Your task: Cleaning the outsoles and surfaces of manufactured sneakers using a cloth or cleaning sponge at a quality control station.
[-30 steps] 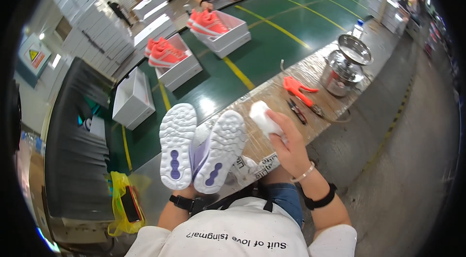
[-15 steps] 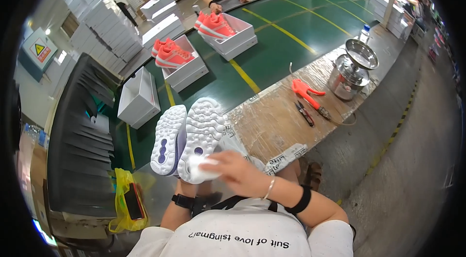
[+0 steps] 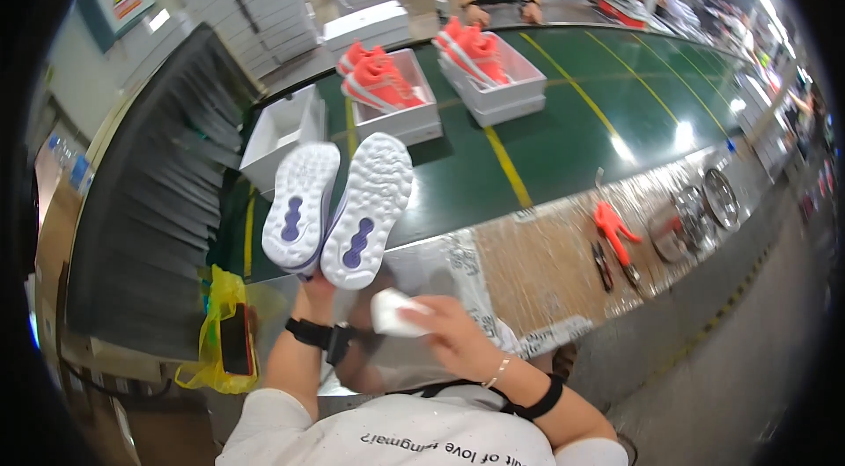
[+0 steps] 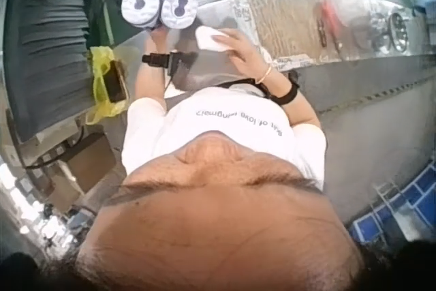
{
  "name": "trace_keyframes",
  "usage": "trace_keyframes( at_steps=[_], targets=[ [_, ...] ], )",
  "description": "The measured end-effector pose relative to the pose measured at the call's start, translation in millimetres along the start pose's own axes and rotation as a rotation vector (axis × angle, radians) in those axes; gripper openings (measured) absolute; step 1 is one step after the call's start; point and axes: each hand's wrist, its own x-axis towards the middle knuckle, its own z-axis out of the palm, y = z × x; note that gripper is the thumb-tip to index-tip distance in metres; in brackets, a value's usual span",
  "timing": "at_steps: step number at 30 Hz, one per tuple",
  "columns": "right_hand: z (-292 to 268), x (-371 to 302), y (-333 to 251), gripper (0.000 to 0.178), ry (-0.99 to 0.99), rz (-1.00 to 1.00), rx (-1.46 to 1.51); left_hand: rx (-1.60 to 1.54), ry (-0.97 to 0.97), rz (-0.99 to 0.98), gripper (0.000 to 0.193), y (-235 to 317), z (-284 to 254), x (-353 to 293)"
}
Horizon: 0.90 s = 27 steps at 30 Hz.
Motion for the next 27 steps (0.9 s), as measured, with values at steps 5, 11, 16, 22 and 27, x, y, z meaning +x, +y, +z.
trace_keyframes(
  at_steps=[5, 11, 16, 22, 27],
  targets=[
    [-24.1, -24.2, 61.5, 0.043, 0.396, 0.247, -0.328, 0.083, 0.07, 0.133, 0.053, 123.3, -69.9, 22.0],
    [-9.4, -35.1, 73.4, 0.042, 0.283, 0.221, -0.752, 2.563, 0.525, 0.387, 0.017, 229.5, -50.7, 99.7],
    [-8.1, -34.4, 76.4, 0.041, 0.249, 0.275, -0.849, 2.957, 0.576, 0.163, 0.012, 244.8, -77.4, 146.8],
    [-7.7, -32.8, 83.5, 0.042, 0.271, 0.306, -0.867, 2.971, 0.35, -0.308, 0.02, 220.4, -139.0, 181.8],
    [-11.7, -33.9, 88.5, 0.043, 0.276, 0.303, -0.879, 2.921, 0.399, -0.415, 0.016, 202.2, -170.7, 196.9]
  ],
)
